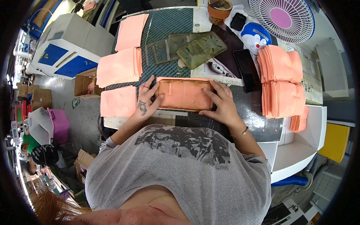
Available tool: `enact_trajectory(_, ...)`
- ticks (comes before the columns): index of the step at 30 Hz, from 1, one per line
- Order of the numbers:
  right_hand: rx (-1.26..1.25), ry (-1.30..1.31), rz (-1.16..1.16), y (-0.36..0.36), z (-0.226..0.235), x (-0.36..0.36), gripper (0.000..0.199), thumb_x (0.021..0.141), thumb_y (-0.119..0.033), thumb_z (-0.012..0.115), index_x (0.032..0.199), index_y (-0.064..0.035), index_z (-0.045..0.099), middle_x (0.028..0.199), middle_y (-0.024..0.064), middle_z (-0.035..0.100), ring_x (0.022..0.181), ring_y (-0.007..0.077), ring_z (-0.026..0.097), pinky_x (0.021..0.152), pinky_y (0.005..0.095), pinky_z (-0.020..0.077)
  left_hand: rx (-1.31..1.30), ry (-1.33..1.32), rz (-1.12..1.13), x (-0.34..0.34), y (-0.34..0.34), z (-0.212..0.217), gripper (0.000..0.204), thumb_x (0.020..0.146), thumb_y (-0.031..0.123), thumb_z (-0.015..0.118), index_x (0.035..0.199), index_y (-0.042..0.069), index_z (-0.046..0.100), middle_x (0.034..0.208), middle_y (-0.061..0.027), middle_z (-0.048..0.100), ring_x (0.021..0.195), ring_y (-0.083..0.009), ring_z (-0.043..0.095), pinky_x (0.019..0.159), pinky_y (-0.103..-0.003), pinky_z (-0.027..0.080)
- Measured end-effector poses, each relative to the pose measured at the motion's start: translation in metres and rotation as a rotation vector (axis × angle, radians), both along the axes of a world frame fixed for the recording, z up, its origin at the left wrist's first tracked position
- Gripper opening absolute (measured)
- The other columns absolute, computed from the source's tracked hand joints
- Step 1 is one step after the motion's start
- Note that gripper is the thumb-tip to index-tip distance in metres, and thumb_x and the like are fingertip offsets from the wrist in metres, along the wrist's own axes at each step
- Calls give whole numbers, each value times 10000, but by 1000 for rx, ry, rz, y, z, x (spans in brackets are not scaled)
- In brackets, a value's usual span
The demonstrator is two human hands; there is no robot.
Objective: The person repeatedly folds fabric sheets around a rectangular template by hand, presses the edges down, removes the template, and stacks the folded fabric pieces on the table.
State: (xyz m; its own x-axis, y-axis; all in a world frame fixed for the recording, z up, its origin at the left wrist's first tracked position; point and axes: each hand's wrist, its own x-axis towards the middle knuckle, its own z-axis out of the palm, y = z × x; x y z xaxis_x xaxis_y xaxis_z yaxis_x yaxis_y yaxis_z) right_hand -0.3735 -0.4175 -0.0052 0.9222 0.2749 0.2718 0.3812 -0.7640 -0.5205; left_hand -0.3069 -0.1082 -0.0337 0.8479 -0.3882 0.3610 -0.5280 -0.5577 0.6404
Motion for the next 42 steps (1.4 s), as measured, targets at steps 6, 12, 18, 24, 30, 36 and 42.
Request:
enact_trajectory(6, 14, 7, -18, -1, 2, 0, 807, 572, -333, 870, 1288, -80, 597, 1469, 130, 433, 1346, 340, 379, 1105, 450, 299, 105, -62, -16, -1, -5, 3, 454, 837, 158, 665, 1230, -57, 592, 1447, -278, 392, 1227, -421, 391, 1020, -451, 371)
enact_trajectory(12, -57, -9, -19, 2, 6, -2, 840, 602, -380, 846, 1319, -49, 558, 1479, 137, 418, 1361, 342, 364, 1125, 467, 263, 347, -183, -37, -4, -11, 16, 526, 846, 236, 655, 1256, -77, 552, 1439, -295, 381, 1253, -432, 387, 1035, -472, 363)
enact_trajectory(18, -222, -48, -20, 14, 19, 3, 849, 684, -477, 770, 1352, -21, 511, 1491, 170, 388, 1371, 350, 353, 1148, 490, 213, 390, -264, -39, -2, -17, 30, 638, 848, 295, 646, 1326, -90, 470, 1447, -314, 354, 1306, -450, 356, 1068, -509, 322)
enact_trajectory(24, -256, -139, 130, 44, -2, 32, 806, 772, -569, 658, 1331, -6, 515, 1487, 204, 376, 1375, 358, 351, 1156, 503, 184, 455, -260, -206, 7, -39, 17, 710, 861, 343, 616, 1391, -75, 396, 1473, -313, 316, 1367, -459, 295, 1113, -535, 247)
enact_trajectory(30, -310, -213, 177, 50, -6, 37, 759, 834, -592, 567, 1319, -10, 522, 1478, 211, 388, 1365, 358, 371, 1147, 498, 211, 501, -178, -290, 11, -35, 21, 693, 869, 373, 587, 1411, -17, 404, 1493, -279, 309, 1400, -440, 267, 1153, -528, 164)
enact_trajectory(36, -255, 185, 284, 36, 50, 65, 691, 845, -450, 633, 1364, -17, 486, 1464, 202, 410, 1330, 363, 416, 1109, 460, 305, 514, -78, -430, 35, -29, 69, 478, 862, 314, 590, 1268, 64, 571, 1351, -176, 503, 1257, -368, 435, 1055, -496, 309)
enact_trajectory(42, 151, -271, -45, -3, 84, 84, 649, 812, -342, 726, 1330, -6, 524, 1336, 212, 542, 1222, 361, 517, 1045, 405, 398, -42, 17, 31, 155, -16, 90, 221, 820, 112, 590, 996, 28, 692, 949, -122, 684, 843, -266, 616, 750, -323, 489)
